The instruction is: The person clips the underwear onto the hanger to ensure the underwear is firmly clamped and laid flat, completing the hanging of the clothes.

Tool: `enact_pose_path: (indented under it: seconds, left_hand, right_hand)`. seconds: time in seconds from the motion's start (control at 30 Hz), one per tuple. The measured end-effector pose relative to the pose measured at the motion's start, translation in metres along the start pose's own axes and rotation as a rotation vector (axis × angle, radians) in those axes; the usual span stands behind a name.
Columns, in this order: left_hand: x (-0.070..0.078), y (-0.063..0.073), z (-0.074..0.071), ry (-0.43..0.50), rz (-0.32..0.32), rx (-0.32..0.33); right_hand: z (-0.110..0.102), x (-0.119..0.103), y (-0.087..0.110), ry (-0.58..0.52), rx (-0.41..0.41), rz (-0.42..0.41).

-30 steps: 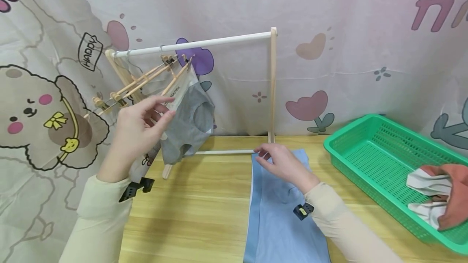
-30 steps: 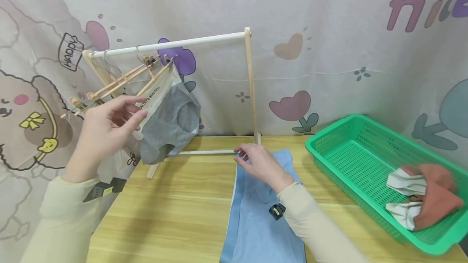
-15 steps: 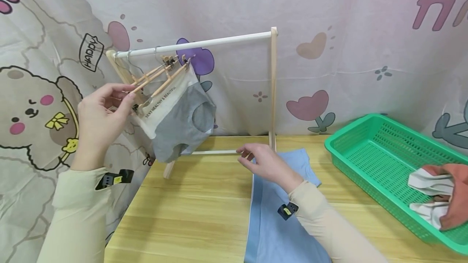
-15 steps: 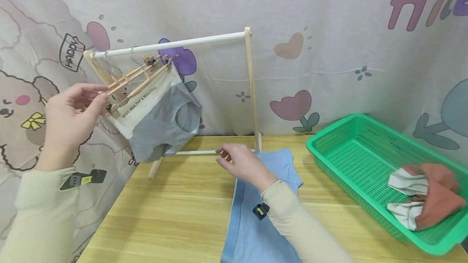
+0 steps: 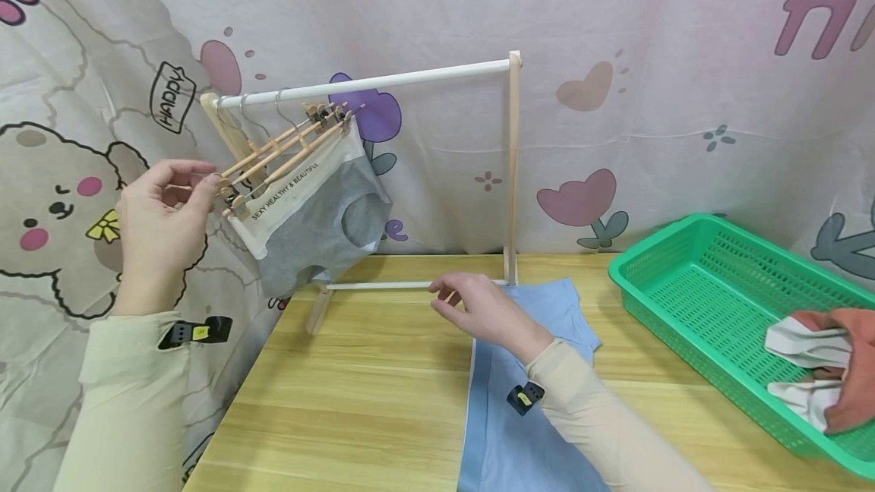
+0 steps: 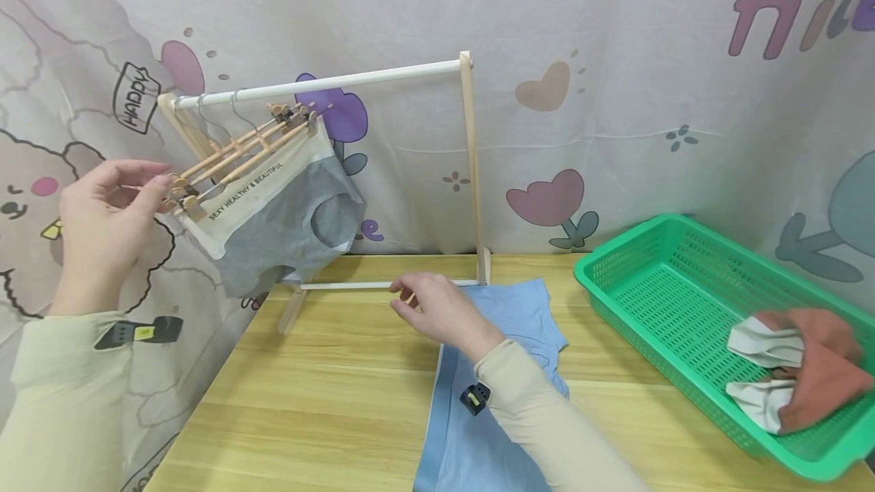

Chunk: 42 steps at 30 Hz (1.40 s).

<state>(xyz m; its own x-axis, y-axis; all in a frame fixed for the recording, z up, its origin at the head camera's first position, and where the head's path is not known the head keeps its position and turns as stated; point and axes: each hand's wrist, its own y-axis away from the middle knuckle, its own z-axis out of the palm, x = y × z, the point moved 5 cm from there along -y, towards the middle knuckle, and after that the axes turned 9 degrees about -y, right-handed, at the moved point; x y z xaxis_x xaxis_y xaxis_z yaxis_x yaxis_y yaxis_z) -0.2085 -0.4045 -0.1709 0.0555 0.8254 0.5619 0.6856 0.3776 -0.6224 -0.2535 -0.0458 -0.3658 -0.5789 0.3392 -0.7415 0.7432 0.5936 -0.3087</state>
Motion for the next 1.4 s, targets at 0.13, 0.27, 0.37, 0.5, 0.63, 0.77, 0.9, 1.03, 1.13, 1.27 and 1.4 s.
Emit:
enact_pose_path:
  seconds: [0.13, 0.27, 0.37, 0.5, 0.63, 0.77, 0.9, 1.03, 1.13, 1.27, 1.4]
  left_hand:
    - [-0.006, -0.004, -0.001, -0.128, 0.019, 0.020]
    - [-0.015, -0.007, 0.001, -0.240, 0.028, -0.020]
    - [-0.020, -0.009, 0.005, -0.305, 0.046, -0.081]
    - [-0.026, -0.010, 0.012, -0.366, 0.065, -0.164]
    - [-0.031, -0.012, 0.019, -0.409, 0.065, -0.209]
    - [-0.035, -0.012, 0.022, -0.415, 0.082, -0.200]
    - [-0.030, -0.011, 0.024, -0.430, 0.089, -0.173]
    - [-0.024, -0.011, 0.027, -0.429, 0.069, -0.185]
    - [-0.022, -0.011, 0.028, -0.423, 0.082, -0.168]
    - [-0.016, -0.010, 0.029, -0.405, 0.109, -0.132]
    - [-0.011, -0.010, 0.034, -0.394, 0.133, -0.123]
  right_hand:
    - [0.003, -0.004, -0.002, -0.004, -0.014, -0.005]
    - [0.006, -0.006, -0.004, 0.009, -0.024, -0.024]
    - [0.007, -0.008, -0.004, 0.010, -0.027, -0.031]
    - [0.008, -0.008, -0.005, 0.025, -0.031, -0.038]
    - [0.009, -0.008, -0.004, 0.036, -0.033, -0.048]
    - [0.009, -0.006, -0.003, 0.039, -0.031, -0.051]
    - [0.010, -0.004, -0.002, 0.052, -0.037, -0.047]
    - [0.010, -0.002, 0.000, 0.061, -0.051, -0.035]
    - [0.011, -0.002, 0.001, 0.063, -0.058, -0.027]
    - [0.011, -0.001, 0.002, 0.058, -0.061, -0.027]
    - [0.012, 0.001, 0.002, 0.052, -0.062, -0.021]
